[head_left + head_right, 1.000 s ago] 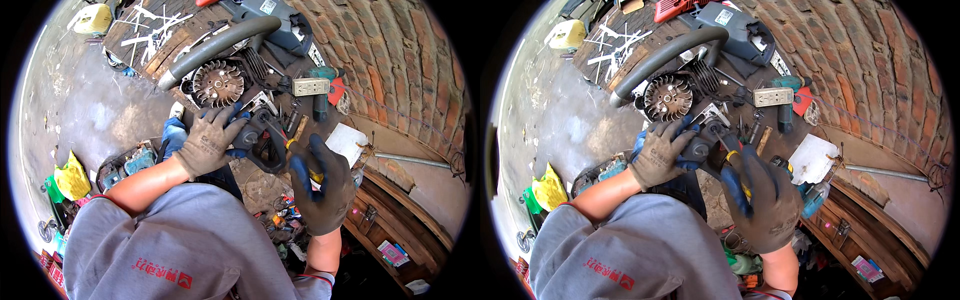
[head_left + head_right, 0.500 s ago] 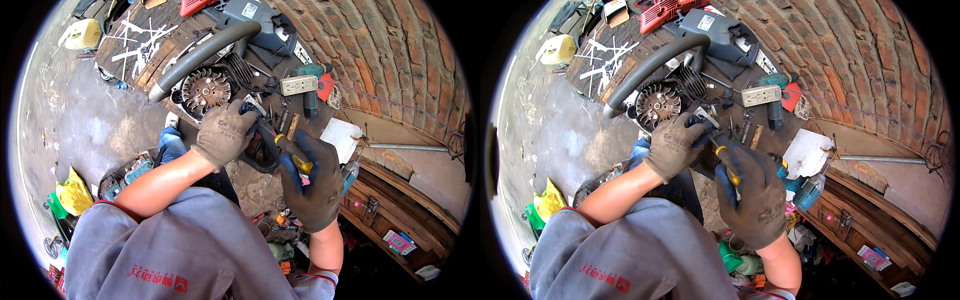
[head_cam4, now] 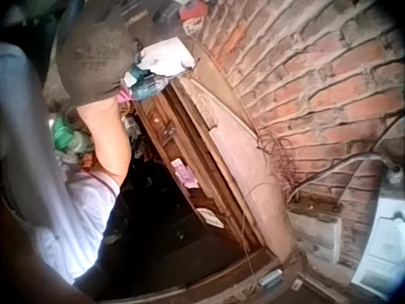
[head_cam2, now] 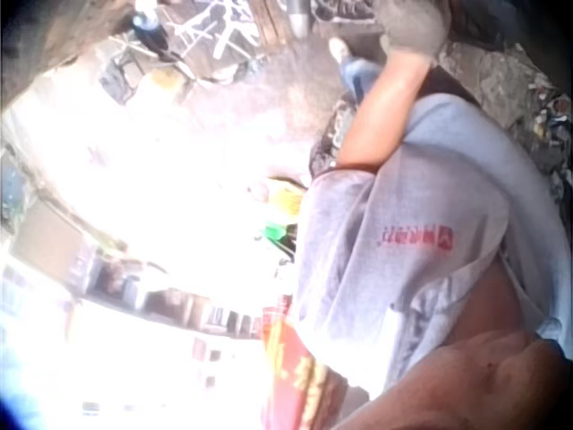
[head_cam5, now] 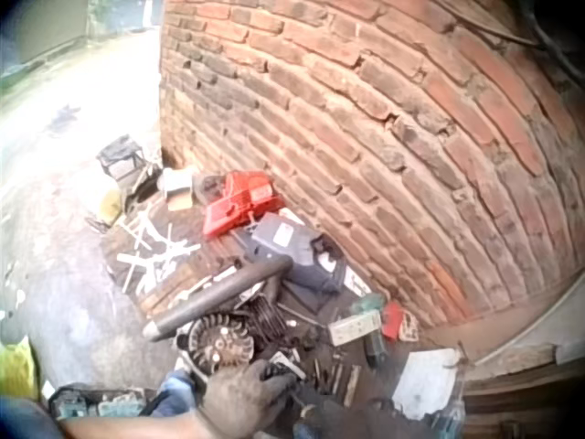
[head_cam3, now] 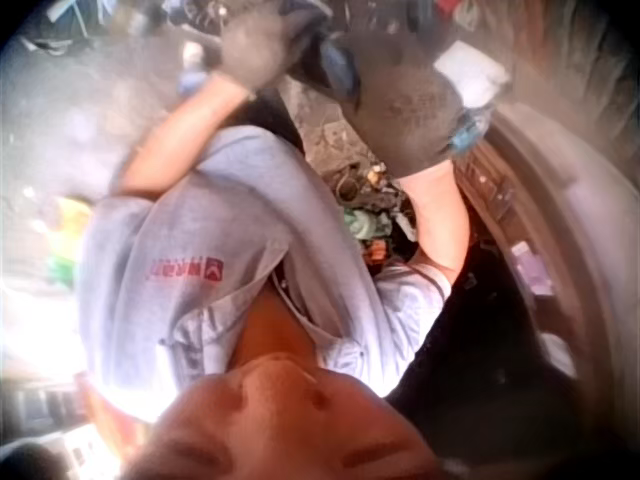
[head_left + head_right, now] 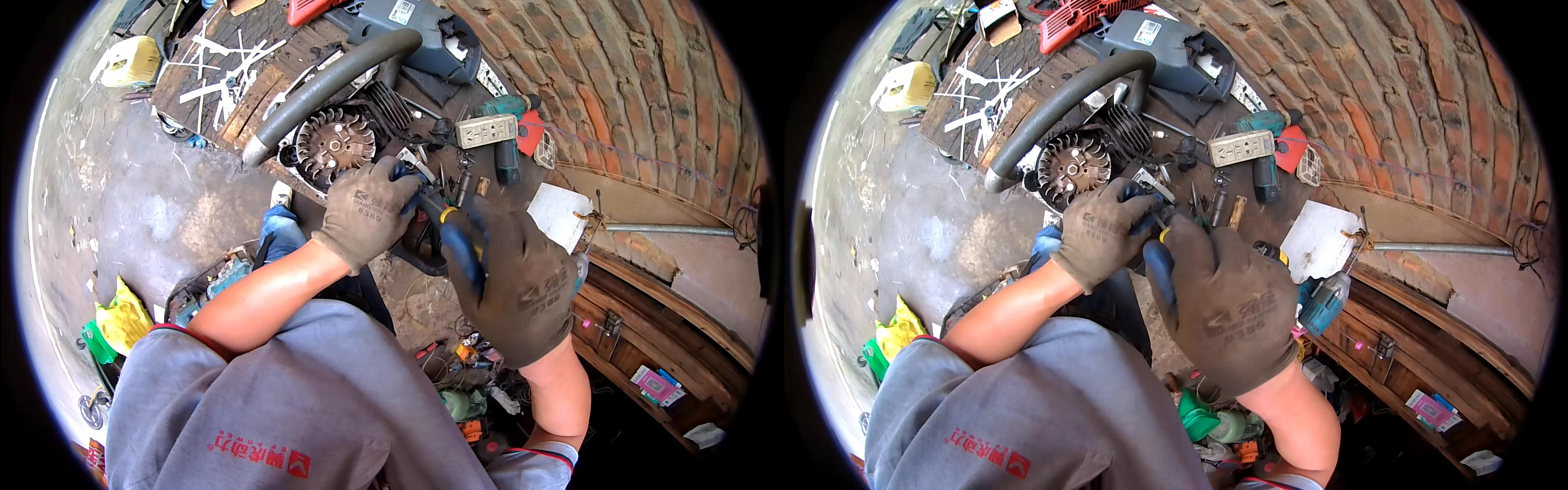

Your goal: The person uses a hammer, screwdriver, and pliers to disassemble and repair a chainsaw engine on a wooden workbench. They strike the engine housing with a hammer, remove components with a screwdriver, and use pliers to grip small parts.

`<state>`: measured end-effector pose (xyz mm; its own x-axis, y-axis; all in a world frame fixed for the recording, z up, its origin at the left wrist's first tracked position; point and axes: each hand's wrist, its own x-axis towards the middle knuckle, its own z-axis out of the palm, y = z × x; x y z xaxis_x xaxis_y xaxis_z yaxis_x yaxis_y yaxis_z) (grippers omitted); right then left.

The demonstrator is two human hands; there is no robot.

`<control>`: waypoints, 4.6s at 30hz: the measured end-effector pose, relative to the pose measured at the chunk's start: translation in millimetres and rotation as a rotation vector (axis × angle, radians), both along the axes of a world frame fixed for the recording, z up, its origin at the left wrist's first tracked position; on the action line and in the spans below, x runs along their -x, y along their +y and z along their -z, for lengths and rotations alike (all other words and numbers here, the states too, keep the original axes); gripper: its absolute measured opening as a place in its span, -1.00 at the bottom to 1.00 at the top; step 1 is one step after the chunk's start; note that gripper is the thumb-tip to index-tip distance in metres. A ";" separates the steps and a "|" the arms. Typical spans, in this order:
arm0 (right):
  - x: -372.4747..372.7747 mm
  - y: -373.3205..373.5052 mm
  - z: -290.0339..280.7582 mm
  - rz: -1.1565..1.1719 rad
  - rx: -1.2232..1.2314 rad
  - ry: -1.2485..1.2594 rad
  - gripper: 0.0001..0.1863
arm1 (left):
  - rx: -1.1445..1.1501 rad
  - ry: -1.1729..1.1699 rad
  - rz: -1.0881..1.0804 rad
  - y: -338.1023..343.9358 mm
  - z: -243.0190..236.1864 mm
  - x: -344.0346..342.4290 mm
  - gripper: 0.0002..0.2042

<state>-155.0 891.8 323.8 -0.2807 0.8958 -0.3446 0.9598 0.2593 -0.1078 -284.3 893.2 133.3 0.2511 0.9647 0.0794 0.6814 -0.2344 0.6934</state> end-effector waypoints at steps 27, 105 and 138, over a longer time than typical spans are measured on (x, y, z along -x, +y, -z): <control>8.5 6.5 -2.7 -0.029 -0.070 0.114 -0.56 | 0.024 -0.042 0.126 -35.6 -0.9 46.1 -0.43; -149.6 -56.3 245.8 0.746 -0.022 0.334 -0.59 | 0.264 0.591 0.580 133.6 10.9 -149.6 -0.64; -165.6 -31.1 208.4 0.651 0.255 0.318 -0.53 | -0.020 0.114 0.366 25.9 -7.4 59.2 -0.66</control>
